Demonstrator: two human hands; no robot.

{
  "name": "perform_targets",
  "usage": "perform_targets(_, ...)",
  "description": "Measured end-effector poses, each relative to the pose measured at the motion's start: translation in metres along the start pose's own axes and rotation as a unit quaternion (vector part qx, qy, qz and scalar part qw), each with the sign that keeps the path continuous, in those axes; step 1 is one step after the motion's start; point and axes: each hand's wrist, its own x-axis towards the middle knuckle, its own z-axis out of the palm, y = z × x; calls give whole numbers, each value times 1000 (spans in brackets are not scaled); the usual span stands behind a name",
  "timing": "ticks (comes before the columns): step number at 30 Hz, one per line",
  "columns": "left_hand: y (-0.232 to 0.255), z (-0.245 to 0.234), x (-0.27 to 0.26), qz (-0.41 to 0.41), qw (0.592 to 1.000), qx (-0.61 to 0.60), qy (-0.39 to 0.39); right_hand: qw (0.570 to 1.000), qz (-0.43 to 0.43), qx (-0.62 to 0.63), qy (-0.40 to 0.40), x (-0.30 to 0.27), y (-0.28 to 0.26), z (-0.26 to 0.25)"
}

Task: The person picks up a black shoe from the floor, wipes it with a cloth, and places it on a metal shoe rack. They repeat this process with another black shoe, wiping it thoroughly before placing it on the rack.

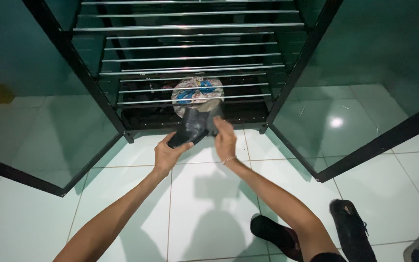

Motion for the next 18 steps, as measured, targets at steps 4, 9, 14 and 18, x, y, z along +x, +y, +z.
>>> perform_targets(4, -5, -6, 8, 42, 999, -8, 8, 997, 51, 54, 11, 7, -31, 6)
perform_targets(9, -10, -10, 10, 128, 992, 18, 13, 989, 132, 32, 63, 15, -5, 16)
perform_targets(14, -43, -15, 17, 344, 935, 78, 33, 970, 224, 60, 67, 43, 39, -1)
perform_targets(18, -52, -29, 36, 522, 834, 178, 37, 965, 227, 93, -90, 55, 59, -20)
